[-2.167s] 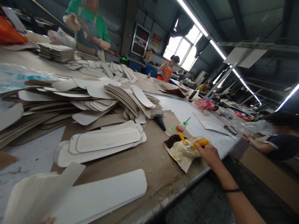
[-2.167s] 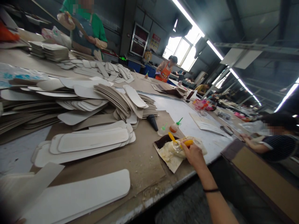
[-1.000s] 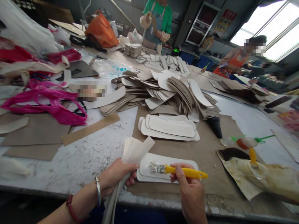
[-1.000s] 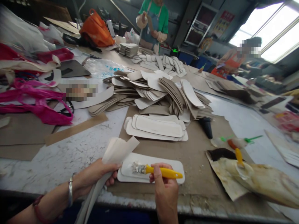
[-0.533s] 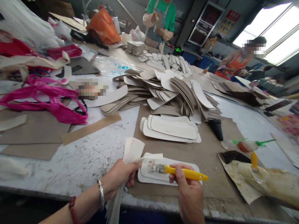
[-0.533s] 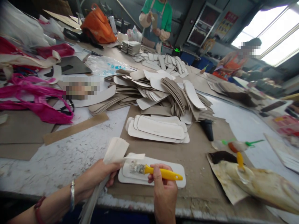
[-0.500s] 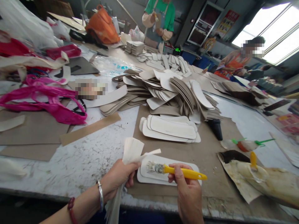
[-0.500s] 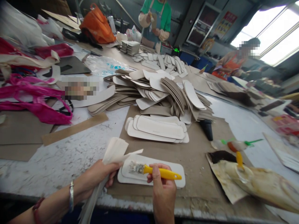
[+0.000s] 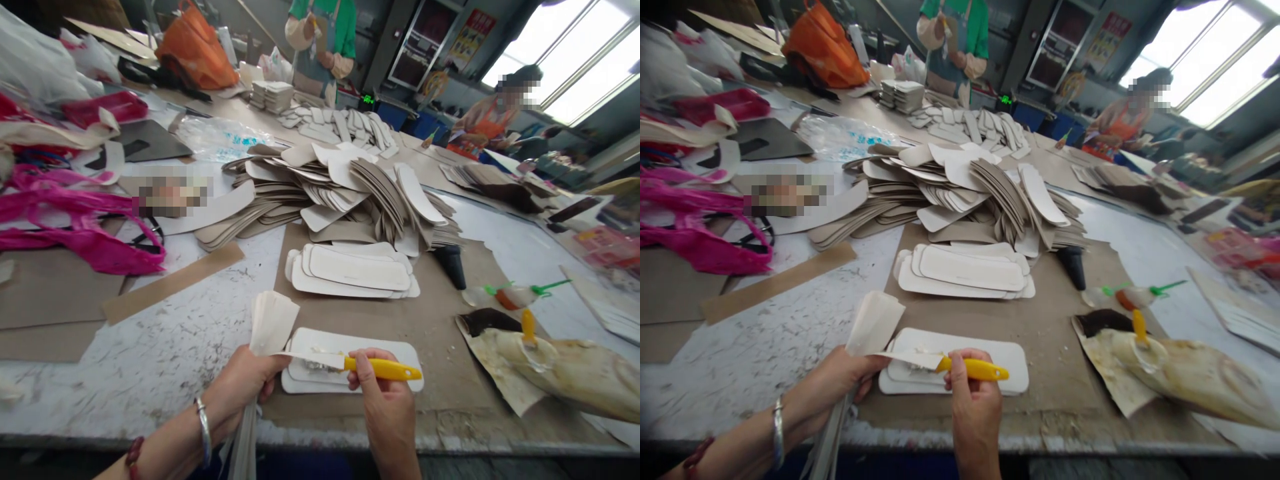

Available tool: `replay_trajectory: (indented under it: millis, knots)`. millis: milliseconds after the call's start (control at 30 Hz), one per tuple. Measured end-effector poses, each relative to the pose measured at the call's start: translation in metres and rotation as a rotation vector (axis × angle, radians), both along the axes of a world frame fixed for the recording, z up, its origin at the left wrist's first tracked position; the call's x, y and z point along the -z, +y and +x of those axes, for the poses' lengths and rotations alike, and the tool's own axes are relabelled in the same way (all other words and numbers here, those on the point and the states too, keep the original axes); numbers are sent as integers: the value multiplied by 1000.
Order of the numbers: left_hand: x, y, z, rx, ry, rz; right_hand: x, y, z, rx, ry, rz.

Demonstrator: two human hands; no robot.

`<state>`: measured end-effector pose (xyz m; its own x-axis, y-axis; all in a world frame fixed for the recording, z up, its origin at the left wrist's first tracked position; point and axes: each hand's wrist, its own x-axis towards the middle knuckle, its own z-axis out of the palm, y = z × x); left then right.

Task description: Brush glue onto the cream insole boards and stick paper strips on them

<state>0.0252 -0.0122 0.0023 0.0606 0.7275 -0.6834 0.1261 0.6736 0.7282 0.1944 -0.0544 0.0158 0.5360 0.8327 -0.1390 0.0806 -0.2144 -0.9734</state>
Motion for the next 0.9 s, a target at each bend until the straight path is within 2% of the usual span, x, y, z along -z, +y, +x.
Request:
replay_trajectory:
  millis: [267, 367, 467, 533, 633, 767, 833, 900]
  knots:
    - [4, -2, -3, 34, 21, 0, 7, -13, 47, 85, -431, -102]
    - [6, -4, -5, 45, 19, 4, 4, -18, 68, 105, -561, -128]
    - [6, -6, -6, 64, 5, 23, -3, -23, 77, 144, -600, -144]
    - [5, -7, -6, 71, 8, 24, -8, -23, 71, 128, -537, -123]
    - [1, -7, -6, 80, 40, 23, -10, -18, 42, 45, -292, -35]
    - [-2, -8, -5, 62, 27, 10, 0, -7, -1, -38, 20, 63]
    - [-2, -10, -4, 38, 12, 7, 8, -3, -10, -79, 70, 64]
    - [-2, -11, -5, 27, 14, 25, 14, -4, -5, -71, 16, 50]
